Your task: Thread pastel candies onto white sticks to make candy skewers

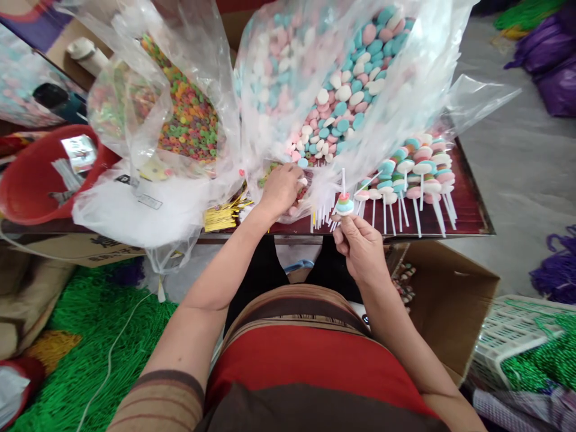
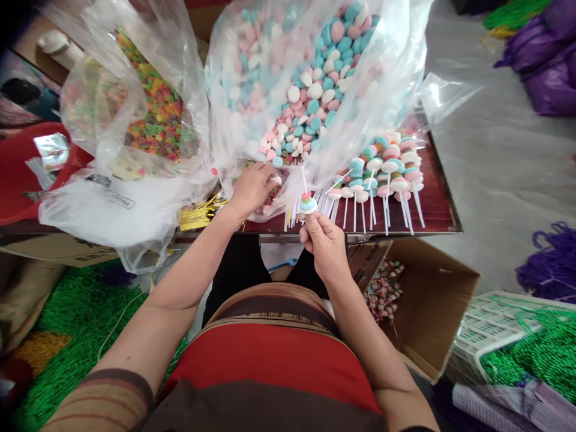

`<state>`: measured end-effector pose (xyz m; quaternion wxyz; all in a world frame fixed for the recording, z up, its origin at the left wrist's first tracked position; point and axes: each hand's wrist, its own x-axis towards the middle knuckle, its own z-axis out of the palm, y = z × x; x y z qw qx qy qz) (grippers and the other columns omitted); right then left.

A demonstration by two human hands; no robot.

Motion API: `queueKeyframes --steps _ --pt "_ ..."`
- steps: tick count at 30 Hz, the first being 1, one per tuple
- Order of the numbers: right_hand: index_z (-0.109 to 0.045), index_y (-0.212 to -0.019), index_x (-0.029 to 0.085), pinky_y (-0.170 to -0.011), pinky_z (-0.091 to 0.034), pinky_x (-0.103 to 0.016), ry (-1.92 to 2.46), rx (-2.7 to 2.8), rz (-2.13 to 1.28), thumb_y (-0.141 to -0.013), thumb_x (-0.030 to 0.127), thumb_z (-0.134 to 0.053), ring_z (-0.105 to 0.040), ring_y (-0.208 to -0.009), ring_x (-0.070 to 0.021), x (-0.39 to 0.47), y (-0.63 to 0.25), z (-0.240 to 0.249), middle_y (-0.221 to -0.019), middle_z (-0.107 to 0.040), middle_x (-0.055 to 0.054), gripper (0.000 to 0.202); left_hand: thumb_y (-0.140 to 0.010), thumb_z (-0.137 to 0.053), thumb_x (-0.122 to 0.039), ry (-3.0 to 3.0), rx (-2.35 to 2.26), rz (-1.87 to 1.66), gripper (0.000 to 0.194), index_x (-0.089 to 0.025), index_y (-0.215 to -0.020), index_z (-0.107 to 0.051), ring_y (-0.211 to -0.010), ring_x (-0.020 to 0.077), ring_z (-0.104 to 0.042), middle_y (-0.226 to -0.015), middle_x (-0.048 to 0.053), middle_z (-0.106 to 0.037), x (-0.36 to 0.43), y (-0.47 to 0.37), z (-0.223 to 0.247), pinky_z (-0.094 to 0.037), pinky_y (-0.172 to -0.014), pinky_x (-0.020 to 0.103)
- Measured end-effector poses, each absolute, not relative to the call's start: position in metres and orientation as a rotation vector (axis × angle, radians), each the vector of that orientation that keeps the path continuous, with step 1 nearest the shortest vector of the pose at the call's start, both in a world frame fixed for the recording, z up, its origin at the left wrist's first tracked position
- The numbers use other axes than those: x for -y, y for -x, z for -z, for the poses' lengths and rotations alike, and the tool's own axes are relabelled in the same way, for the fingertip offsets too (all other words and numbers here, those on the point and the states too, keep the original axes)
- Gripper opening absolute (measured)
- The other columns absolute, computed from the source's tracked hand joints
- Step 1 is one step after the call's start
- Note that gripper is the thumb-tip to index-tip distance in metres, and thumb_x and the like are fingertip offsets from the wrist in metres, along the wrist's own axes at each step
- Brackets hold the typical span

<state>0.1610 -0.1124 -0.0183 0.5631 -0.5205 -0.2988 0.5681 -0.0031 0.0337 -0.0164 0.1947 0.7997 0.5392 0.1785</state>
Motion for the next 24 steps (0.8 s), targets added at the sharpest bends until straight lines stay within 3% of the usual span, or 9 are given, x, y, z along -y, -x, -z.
queueKeyframes --steps 4,9,15,20,24 --pt "-0.070 -0.087 0.020 -0.042 -0.020 -0.023 1.229 0.685 -1.342 -0.080 0.065 -0.079 -0.031 -0.045 -0.0064 0.114 -0.161 0.021 -0.055 -0.049 0.006 0.046 -0.086 -0.071 -0.019 -1.965 -1.501 -0.752 0.005 -0.022 -0.088 -0.068 -0.089 0.0238 -0.062 -0.083 0.003 -0.068 -0.046 0.008 0.016 -0.046 -0.088 0.035" --pt "-0.070 -0.088 0.020 -0.042 -0.020 -0.024 1.221 0.721 -1.353 -0.085 0.062 -0.074 -0.032 -0.045 -0.0068 0.113 -0.157 0.023 -0.056 -0.048 0.006 0.043 -0.091 -0.070 -0.024 -2.025 -1.444 -0.927 0.015 -0.023 -0.106 -0.071 -0.118 0.0304 -0.059 -0.108 0.009 -0.069 -0.081 -0.004 0.011 -0.043 -0.103 0.037" --pt "-0.071 -0.087 0.019 -0.043 -0.019 -0.023 1.198 0.683 -1.360 -0.084 0.061 -0.077 -0.032 -0.045 -0.0060 0.114 -0.157 0.022 -0.055 -0.049 0.007 0.042 -0.100 -0.048 -0.016 -2.454 -1.561 -0.460 0.026 -0.017 -0.101 -0.074 -0.122 0.0334 -0.058 -0.123 0.019 -0.067 -0.074 -0.019 0.019 -0.041 -0.105 0.044" --pt "-0.071 -0.088 0.018 -0.043 -0.019 -0.022 1.187 0.657 -1.380 -0.083 0.060 -0.078 -0.031 -0.045 -0.0060 0.113 -0.155 0.020 -0.055 -0.050 0.006 0.043 -0.102 -0.047 -0.020 -2.551 -1.634 -0.331 0.030 -0.021 -0.109 -0.076 -0.116 0.0307 -0.063 -0.118 0.016 -0.072 -0.068 -0.011 0.017 -0.045 -0.099 0.042" --pt "-0.068 -0.083 0.018 -0.043 -0.019 -0.023 1.169 0.684 -1.385 -0.084 0.061 -0.076 -0.031 -0.046 -0.0064 0.113 -0.153 0.019 -0.055 -0.049 0.006 0.043 -0.097 -0.056 -0.019 -2.474 -1.685 -0.144 0.027 -0.017 -0.115 -0.076 -0.113 0.0326 -0.068 -0.118 0.018 -0.075 -0.082 -0.013 0.004 -0.048 -0.097 0.042"
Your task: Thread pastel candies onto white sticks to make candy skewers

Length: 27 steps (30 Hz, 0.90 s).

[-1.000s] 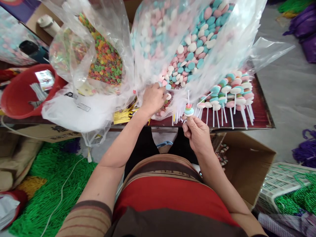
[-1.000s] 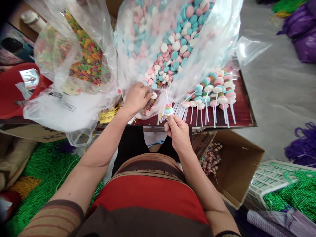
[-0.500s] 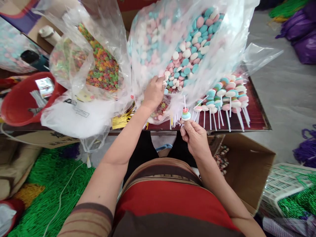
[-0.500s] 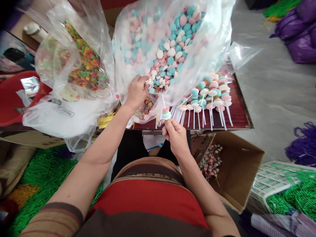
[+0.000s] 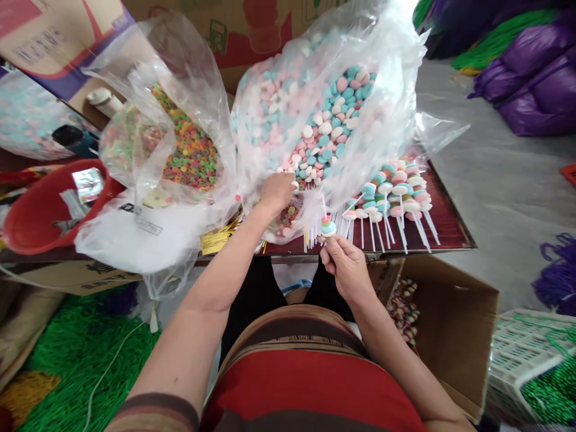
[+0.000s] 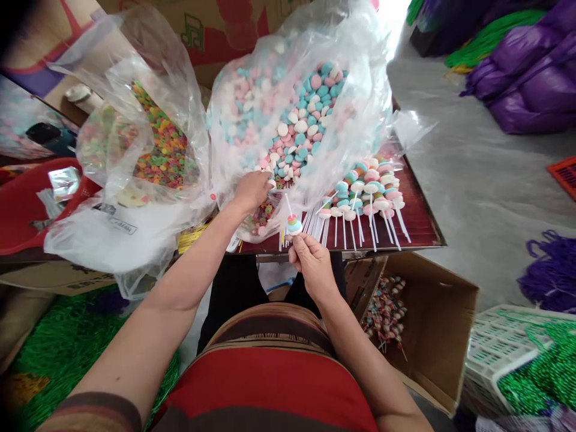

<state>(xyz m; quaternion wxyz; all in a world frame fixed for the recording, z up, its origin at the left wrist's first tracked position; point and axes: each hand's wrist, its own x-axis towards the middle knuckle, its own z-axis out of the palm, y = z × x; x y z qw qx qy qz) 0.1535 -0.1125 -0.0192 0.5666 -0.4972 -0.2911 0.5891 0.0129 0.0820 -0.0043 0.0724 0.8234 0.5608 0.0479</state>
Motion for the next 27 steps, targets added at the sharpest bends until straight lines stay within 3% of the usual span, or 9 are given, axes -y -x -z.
queueKeyframes --steps 12,15,19,23,27 --pt "-0.070 -0.084 0.018 -0.043 -0.021 -0.022 1.134 0.682 -1.371 -0.083 0.061 -0.077 -0.031 -0.046 -0.0052 0.115 -0.154 0.018 -0.054 -0.050 0.006 0.043 -0.097 -0.048 -0.016 -2.548 -1.645 0.234 0.035 -0.015 -0.113 -0.079 -0.123 0.0339 -0.064 -0.126 0.019 -0.072 -0.075 -0.018 -0.013 -0.046 -0.105 0.044" --pt "-0.070 -0.084 0.018 -0.043 -0.021 -0.022 1.143 0.696 -1.359 -0.085 0.059 -0.076 -0.032 -0.046 -0.0054 0.115 -0.155 0.016 -0.055 -0.050 0.006 0.042 -0.091 -0.057 -0.019 -2.452 -1.635 -0.016 0.027 -0.014 -0.108 -0.078 -0.118 0.0325 -0.065 -0.121 0.017 -0.072 -0.081 -0.010 -0.013 -0.047 -0.102 0.042" --pt "-0.070 -0.089 0.018 -0.043 -0.020 -0.022 1.167 0.716 -1.364 -0.085 0.057 -0.075 -0.034 -0.046 -0.0057 0.116 -0.158 0.015 -0.057 -0.053 0.005 0.040 -0.084 -0.072 -0.028 -1.967 -1.356 -0.701 0.020 -0.018 -0.101 -0.070 -0.100 0.0216 -0.065 -0.104 0.006 -0.071 -0.067 0.009 -0.005 -0.051 -0.089 0.032" --pt "-0.069 -0.093 0.018 -0.042 -0.019 -0.023 1.203 0.744 -1.337 -0.087 0.057 -0.074 -0.033 -0.045 -0.0058 0.109 -0.159 0.009 -0.059 -0.055 0.005 0.040 -0.074 -0.085 -0.054 -1.393 -0.967 -0.986 0.045 -0.022 -0.093 -0.059 -0.074 0.0121 -0.058 -0.083 -0.002 -0.064 -0.022 0.013 0.002 -0.047 -0.067 0.024" --pt "-0.073 -0.098 0.021 -0.043 -0.024 -0.023 1.196 0.849 -1.197 -0.085 0.059 -0.077 -0.036 -0.049 -0.0068 0.093 -0.156 0.001 -0.063 -0.053 0.005 0.040 -0.064 -0.093 -0.059 -1.325 -0.887 -1.026 0.056 -0.021 -0.088 -0.058 -0.070 0.0091 -0.055 -0.077 -0.005 -0.060 0.021 0.002 0.000 -0.045 -0.066 0.022"
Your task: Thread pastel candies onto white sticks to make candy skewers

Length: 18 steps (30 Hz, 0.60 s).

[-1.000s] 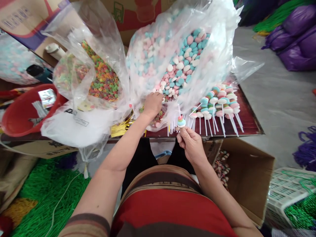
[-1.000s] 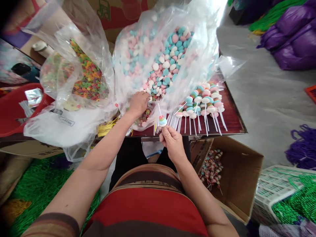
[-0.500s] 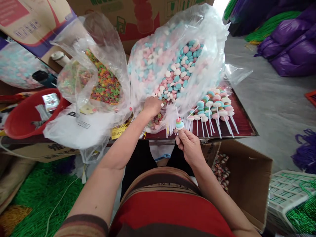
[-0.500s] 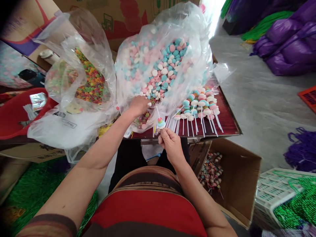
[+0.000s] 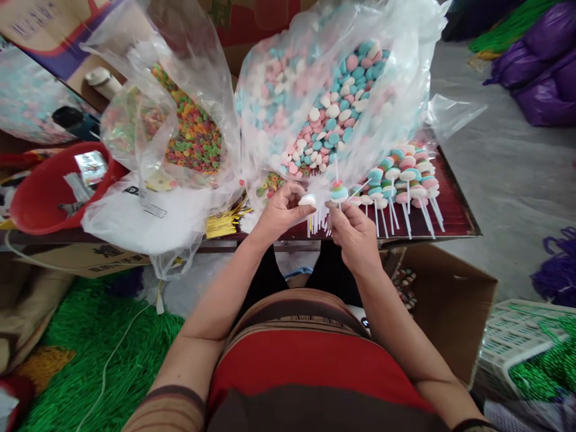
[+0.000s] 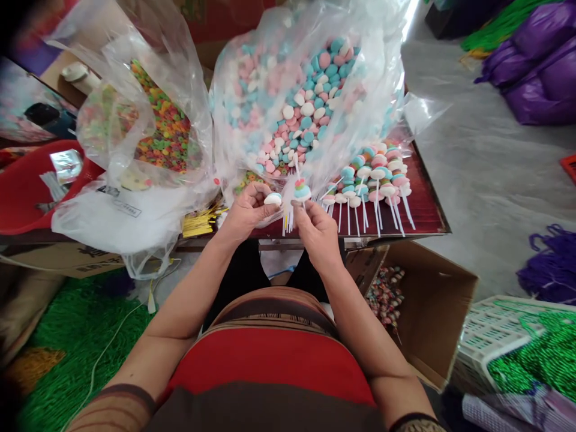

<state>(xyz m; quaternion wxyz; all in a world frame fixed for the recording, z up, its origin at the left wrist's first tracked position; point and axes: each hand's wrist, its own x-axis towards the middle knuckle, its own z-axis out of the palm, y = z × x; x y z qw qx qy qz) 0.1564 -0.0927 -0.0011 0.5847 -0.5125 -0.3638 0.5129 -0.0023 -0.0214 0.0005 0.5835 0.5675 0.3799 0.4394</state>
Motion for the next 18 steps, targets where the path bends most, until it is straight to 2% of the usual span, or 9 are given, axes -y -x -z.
queueKeyframes --steps 3,8,11,14,18 --pt "-0.075 -0.098 0.022 -0.043 -0.026 -0.023 1.167 0.919 -1.225 -0.078 0.061 -0.083 -0.040 -0.051 -0.0079 0.084 -0.155 -0.003 -0.067 -0.056 0.003 0.045 -0.067 -0.093 -0.056 -1.405 -0.902 -1.006 0.052 -0.021 -0.089 -0.062 -0.068 0.0085 -0.054 -0.074 -0.006 -0.061 0.038 -0.002 -0.004 -0.044 -0.065 0.023" --pt "-0.072 -0.089 0.021 -0.039 -0.019 -0.023 1.162 0.880 -1.367 -0.075 0.065 -0.083 -0.028 -0.043 -0.0050 0.083 -0.156 -0.004 -0.059 -0.050 0.006 0.047 -0.066 -0.094 -0.053 -1.340 -0.868 -0.959 0.053 -0.019 -0.096 -0.066 -0.070 0.0103 -0.061 -0.077 -0.004 -0.069 0.048 0.001 -0.005 -0.047 -0.066 0.023" --pt "-0.069 -0.086 0.021 -0.039 -0.022 -0.023 1.176 0.883 -1.302 -0.079 0.061 -0.082 -0.035 -0.044 -0.0060 0.084 -0.154 -0.002 -0.062 -0.055 0.004 0.042 -0.070 -0.090 -0.057 -1.159 -0.824 -0.954 0.053 -0.019 -0.102 -0.069 -0.077 0.0117 -0.067 -0.087 0.000 -0.074 0.054 -0.002 -0.002 -0.052 -0.072 0.024" --pt "-0.070 -0.089 0.022 -0.042 -0.028 -0.023 1.214 0.916 -1.213 -0.082 0.057 -0.080 -0.046 -0.050 -0.0087 0.084 -0.150 0.001 -0.067 -0.060 0.003 0.038 -0.068 -0.093 -0.052 -1.007 -0.841 -0.975 0.051 -0.018 -0.100 -0.072 -0.073 0.0098 -0.066 -0.083 -0.001 -0.074 0.058 -0.008 0.002 -0.053 -0.070 0.023" --pt "-0.072 -0.099 0.022 -0.041 -0.027 -0.022 1.208 0.916 -1.198 -0.088 0.057 -0.075 -0.038 -0.046 -0.0062 0.092 -0.152 0.000 -0.068 -0.060 0.004 0.037 -0.068 -0.090 -0.043 -0.858 -0.955 -1.000 0.039 -0.017 -0.091 -0.072 -0.069 0.0090 -0.067 -0.080 -0.002 -0.074 0.057 -0.012 0.006 -0.053 -0.067 0.021"
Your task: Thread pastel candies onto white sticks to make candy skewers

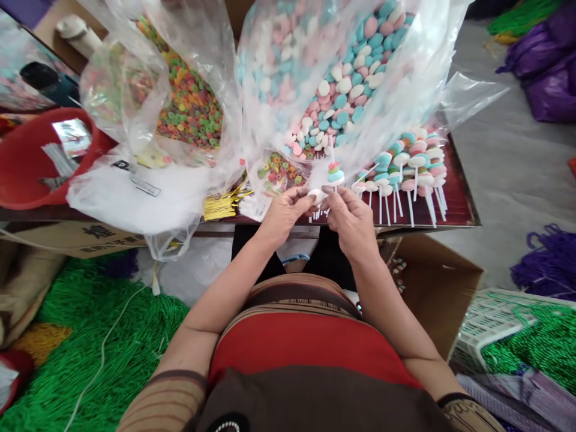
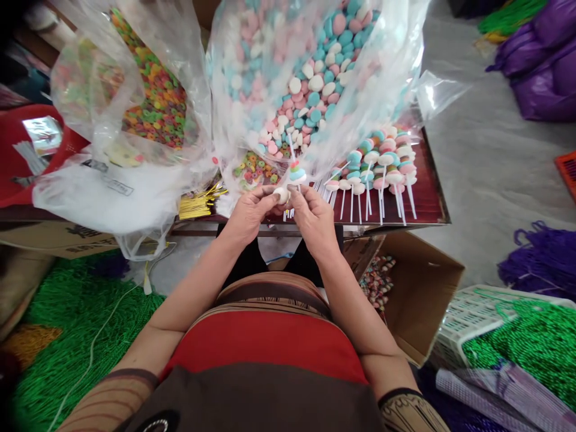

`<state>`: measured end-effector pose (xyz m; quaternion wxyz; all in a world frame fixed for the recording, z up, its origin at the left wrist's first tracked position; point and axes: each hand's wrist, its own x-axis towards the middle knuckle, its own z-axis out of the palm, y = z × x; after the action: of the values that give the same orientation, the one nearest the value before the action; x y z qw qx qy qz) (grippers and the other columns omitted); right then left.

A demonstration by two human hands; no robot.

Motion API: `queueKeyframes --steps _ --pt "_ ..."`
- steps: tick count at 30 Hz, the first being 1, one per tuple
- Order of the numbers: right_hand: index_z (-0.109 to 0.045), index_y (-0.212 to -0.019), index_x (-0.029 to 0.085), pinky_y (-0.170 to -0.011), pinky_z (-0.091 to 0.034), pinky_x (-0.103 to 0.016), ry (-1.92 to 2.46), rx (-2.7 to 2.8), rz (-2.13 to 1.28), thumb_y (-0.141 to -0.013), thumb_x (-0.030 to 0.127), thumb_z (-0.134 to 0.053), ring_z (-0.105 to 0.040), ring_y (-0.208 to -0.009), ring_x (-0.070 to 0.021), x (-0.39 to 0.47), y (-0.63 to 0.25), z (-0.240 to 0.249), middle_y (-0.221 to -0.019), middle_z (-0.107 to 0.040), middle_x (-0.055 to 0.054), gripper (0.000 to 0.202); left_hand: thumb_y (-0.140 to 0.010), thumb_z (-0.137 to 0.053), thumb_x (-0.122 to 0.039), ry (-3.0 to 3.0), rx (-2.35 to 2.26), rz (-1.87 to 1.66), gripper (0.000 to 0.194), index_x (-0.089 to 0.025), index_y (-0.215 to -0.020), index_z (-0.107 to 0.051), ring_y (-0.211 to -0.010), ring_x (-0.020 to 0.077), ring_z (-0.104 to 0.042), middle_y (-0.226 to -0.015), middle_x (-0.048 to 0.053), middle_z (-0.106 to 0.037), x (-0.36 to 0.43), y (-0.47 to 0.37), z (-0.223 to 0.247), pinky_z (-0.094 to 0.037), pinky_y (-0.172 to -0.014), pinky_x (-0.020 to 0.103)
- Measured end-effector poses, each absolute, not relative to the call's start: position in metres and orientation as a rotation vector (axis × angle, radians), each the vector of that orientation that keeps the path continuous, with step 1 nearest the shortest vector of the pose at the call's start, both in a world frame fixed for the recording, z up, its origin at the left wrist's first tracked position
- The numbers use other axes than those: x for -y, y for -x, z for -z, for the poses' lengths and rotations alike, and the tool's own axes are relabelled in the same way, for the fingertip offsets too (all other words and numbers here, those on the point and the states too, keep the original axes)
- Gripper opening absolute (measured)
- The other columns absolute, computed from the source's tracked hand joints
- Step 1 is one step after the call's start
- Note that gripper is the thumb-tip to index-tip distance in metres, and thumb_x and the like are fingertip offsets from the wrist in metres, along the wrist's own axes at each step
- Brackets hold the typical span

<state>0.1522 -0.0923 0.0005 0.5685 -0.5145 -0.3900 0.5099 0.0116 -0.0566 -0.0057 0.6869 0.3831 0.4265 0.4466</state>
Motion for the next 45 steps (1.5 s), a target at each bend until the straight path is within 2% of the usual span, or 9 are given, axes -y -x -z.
queueKeyframes --steps 7,13,17,21,30,33,36,41,45 --pt "-0.076 -0.101 0.020 -0.038 -0.026 -0.021 1.359 1.130 -1.369 -0.099 0.050 -0.061 -0.039 -0.038 -0.0073 0.143 -0.172 -0.020 -0.051 -0.054 0.006 0.034 -0.078 -0.084 -0.040 -0.804 -1.027 -1.078 0.032 -0.019 -0.096 -0.068 -0.081 0.0140 -0.075 -0.093 0.001 -0.076 0.051 -0.006 0.008 -0.058 -0.071 0.025" --pt "-0.080 -0.099 0.017 -0.046 -0.033 -0.024 1.388 1.327 -1.288 -0.099 0.044 -0.057 -0.037 -0.041 -0.0095 0.149 -0.167 -0.020 -0.043 -0.044 0.007 0.035 -0.085 -0.080 -0.041 -0.896 -1.029 -1.150 0.030 -0.021 -0.105 -0.069 -0.082 0.0122 -0.074 -0.098 0.002 -0.078 0.047 -0.005 0.015 -0.063 -0.084 0.029" --pt "-0.081 -0.099 0.017 -0.046 -0.033 -0.025 1.395 1.371 -1.250 -0.099 0.041 -0.055 -0.038 -0.042 -0.0101 0.146 -0.168 -0.014 -0.045 -0.044 0.006 0.035 -0.087 -0.078 -0.048 -0.995 -1.053 -1.169 0.037 -0.022 -0.113 -0.070 -0.087 0.0136 -0.075 -0.102 0.003 -0.078 0.047 -0.003 0.018 -0.063 -0.088 0.032" --pt "-0.081 -0.098 0.017 -0.044 -0.030 -0.024 1.408 1.351 -1.283 -0.098 0.039 -0.056 -0.038 -0.042 -0.0102 0.146 -0.173 -0.014 -0.045 -0.043 0.006 0.034 -0.084 -0.080 -0.046 -1.141 -1.099 -1.201 0.037 -0.022 -0.112 -0.073 -0.091 0.0144 -0.076 -0.105 0.003 -0.080 0.049 0.001 0.021 -0.062 -0.091 0.032" --pt "-0.080 -0.098 0.017 -0.042 -0.022 -0.024 1.398 1.148 -1.411 -0.095 0.045 -0.061 -0.032 -0.040 -0.0085 0.145 -0.173 -0.018 -0.044 -0.039 0.008 0.034 -0.092 -0.071 -0.029 -1.475 -1.290 -1.178 0.022 -0.022 -0.112 -0.077 -0.096 0.0160 -0.076 -0.108 0.003 -0.083 0.060 -0.001 0.018 -0.060 -0.094 0.030" --pt "-0.079 -0.096 0.018 -0.042 -0.021 -0.024 1.387 1.100 -1.395 -0.095 0.048 -0.063 -0.031 -0.040 -0.0082 0.145 -0.167 -0.018 -0.044 -0.038 0.008 0.034 -0.093 -0.066 -0.024 -1.531 -1.311 -1.178 0.025 -0.024 -0.116 -0.077 -0.092 0.0152 -0.077 -0.107 0.001 -0.083 0.063 -0.003 0.018 -0.061 -0.091 0.029" --pt "-0.077 -0.093 0.018 -0.042 -0.021 -0.025 1.372 1.107 -1.390 -0.096 0.049 -0.063 -0.031 -0.040 -0.0083 0.143 -0.159 -0.018 -0.045 -0.037 0.008 0.034 -0.093 -0.064 -0.020 -1.665 -1.310 -1.198 0.028 -0.025 -0.117 -0.077 -0.099 0.0168 -0.077 -0.115 0.003 -0.082 0.065 -0.003 0.019 -0.059 -0.097 0.031" --pt "-0.068 -0.080 0.020 -0.041 -0.021 -0.026 1.377 1.115 -1.299 -0.095 0.053 -0.064 -0.033 -0.041 -0.0082 0.134 -0.150 -0.004 -0.048 -0.044 0.007 0.036 -0.094 -0.059 -0.021 -1.796 -1.215 -1.140 0.032 -0.025 -0.119 -0.078 -0.108 0.0194 -0.076 -0.117 0.005 -0.082 0.070 -0.006 0.023 -0.058 -0.103 0.033" --pt "-0.063 -0.080 0.021 -0.039 -0.022 -0.024 1.342 0.973 -1.376 -0.089 0.067 -0.068 -0.036 -0.039 -0.0076 0.128 -0.152 0.017 -0.052 -0.052 0.006 0.046 -0.093 -0.059 -0.023 -1.717 -1.013 -1.088 0.035 -0.025 -0.124 -0.075 -0.117 0.0192 -0.073 -0.129 0.006 -0.078 0.073 -0.004 0.022 -0.055 -0.108 0.034"
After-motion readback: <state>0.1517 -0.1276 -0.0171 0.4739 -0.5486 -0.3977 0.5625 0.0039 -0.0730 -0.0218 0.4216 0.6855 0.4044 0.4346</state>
